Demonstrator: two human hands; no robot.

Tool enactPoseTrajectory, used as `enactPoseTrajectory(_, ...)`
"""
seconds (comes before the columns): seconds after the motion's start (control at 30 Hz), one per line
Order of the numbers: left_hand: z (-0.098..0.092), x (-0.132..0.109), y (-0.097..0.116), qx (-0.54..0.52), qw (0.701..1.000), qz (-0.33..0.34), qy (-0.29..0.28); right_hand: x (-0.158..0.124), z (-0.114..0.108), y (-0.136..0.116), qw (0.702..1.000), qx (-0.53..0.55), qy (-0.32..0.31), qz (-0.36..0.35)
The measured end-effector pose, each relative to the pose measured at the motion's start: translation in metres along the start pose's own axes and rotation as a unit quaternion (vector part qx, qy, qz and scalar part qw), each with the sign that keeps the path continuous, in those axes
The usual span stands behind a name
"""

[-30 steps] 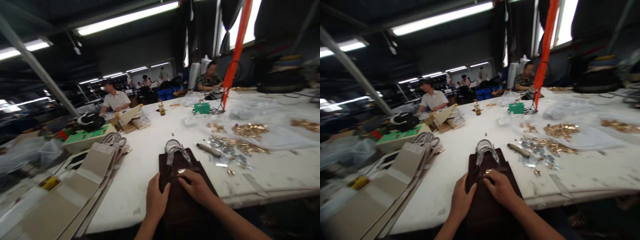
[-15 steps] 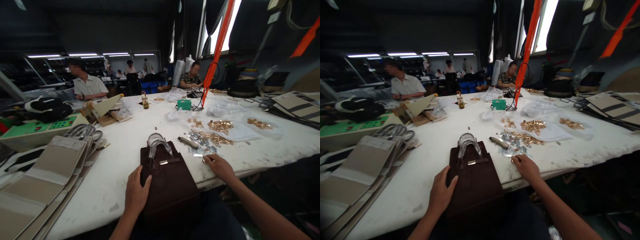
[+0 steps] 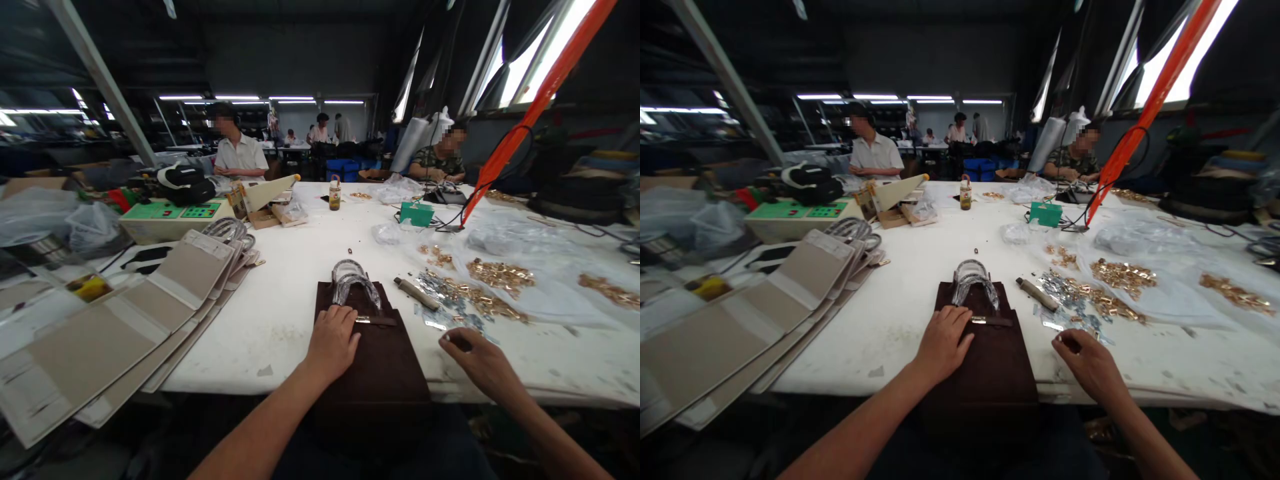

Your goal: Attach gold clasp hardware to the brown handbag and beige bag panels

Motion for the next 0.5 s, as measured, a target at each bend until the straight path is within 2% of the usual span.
enactPoseTrajectory(0.1,0.016,0.022,0.009,0.013,0.997,0.024,-0.07,-0.009,0.021,-0.04,0.994,0.11,-0.005,0.006)
enactPoseTrajectory(0.17,0.024,0.032,0.01,0.01,0.995,0.032,-0.099,-0.018,0.05,-0.073,0.983,0.172,-0.059,-0.019)
enactPoseTrajectory(0.27,0.029,0.041,0.008,-0.009,0.992,0.033,-0.119,-0.031,0.094,-0.116,0.961,0.22,-0.132,-0.101)
enactPoseTrajectory(0.37,0.029,0.047,0.003,-0.045,0.989,0.008,-0.137,-0.037,0.119,-0.136,0.95,0.234,-0.134,-0.159)
enactPoseTrajectory(0.5,0.024,0.062,0.001,-0.127,0.98,-0.043,-0.147,-0.03,0.135,-0.141,0.939,0.249,-0.124,-0.202)
Point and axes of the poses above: each hand's wrist, its own x-axis towards the middle knuckle, its own z-axis out of the palm, y = z × x, the point moved 7 cm from there along x, towards the middle knuckle, and after that the axes turned 6 degrees about x, right-handed, at the moved point
